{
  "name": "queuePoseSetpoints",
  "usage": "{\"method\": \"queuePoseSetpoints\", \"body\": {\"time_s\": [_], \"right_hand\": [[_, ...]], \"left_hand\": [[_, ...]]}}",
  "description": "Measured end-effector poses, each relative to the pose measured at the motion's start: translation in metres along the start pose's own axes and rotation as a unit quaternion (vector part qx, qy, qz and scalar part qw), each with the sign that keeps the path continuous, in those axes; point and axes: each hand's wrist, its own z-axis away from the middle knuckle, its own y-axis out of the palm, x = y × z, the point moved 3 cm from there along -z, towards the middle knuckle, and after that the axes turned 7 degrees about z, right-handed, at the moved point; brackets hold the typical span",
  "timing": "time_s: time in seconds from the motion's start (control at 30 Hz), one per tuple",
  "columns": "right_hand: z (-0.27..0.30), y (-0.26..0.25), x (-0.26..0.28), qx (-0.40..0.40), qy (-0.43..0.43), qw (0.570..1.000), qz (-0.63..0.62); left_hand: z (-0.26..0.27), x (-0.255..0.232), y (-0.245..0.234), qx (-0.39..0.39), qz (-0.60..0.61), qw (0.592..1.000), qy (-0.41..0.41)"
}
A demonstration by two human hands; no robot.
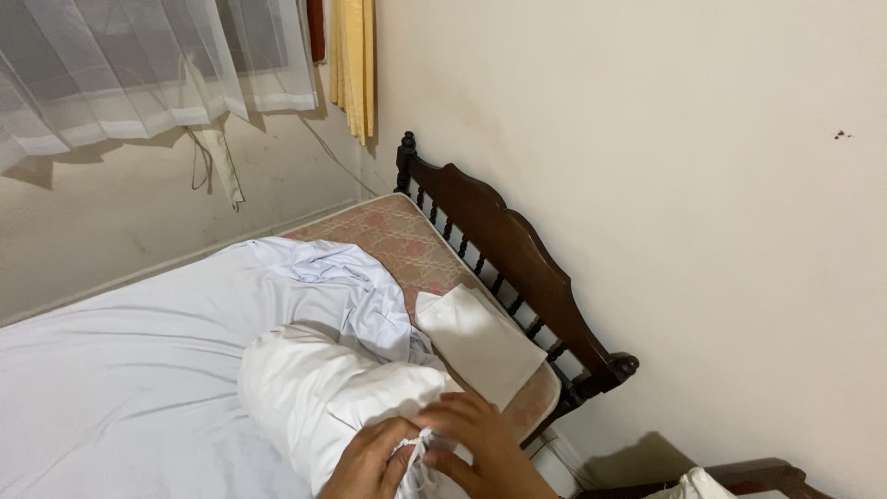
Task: Remove the pillowcases from multiple pillows in a bedroom.
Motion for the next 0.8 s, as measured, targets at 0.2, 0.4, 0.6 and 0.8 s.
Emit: {"method": "queuePoseSetpoints", "body": {"time_s": [0.2,0.4,0.6,0.8], "right_hand": [[0.007,0.013,-0.023,0.062,0.077,0.995,-0.031],[-0.001,0.021,-0.016,0.01,0.052,0.998,0.016],[0.001,0.028,-0.019,-0.042,0.067,0.997,0.026],[-0.006,0.013,0.003,-0.143,-0.038,0.97,0.192]], "left_hand": [[0.004,-0.003,-0.004,-0.041,0.03,0.995,-0.087],[0.007,-0.011,-0.004,-0.129,0.029,0.989,0.065],[0.011,-0.033,-0.011,-0.193,-0.098,0.963,0.161],[0.002,-0.05,-0.015,-0.17,-0.113,0.967,0.155]]}}
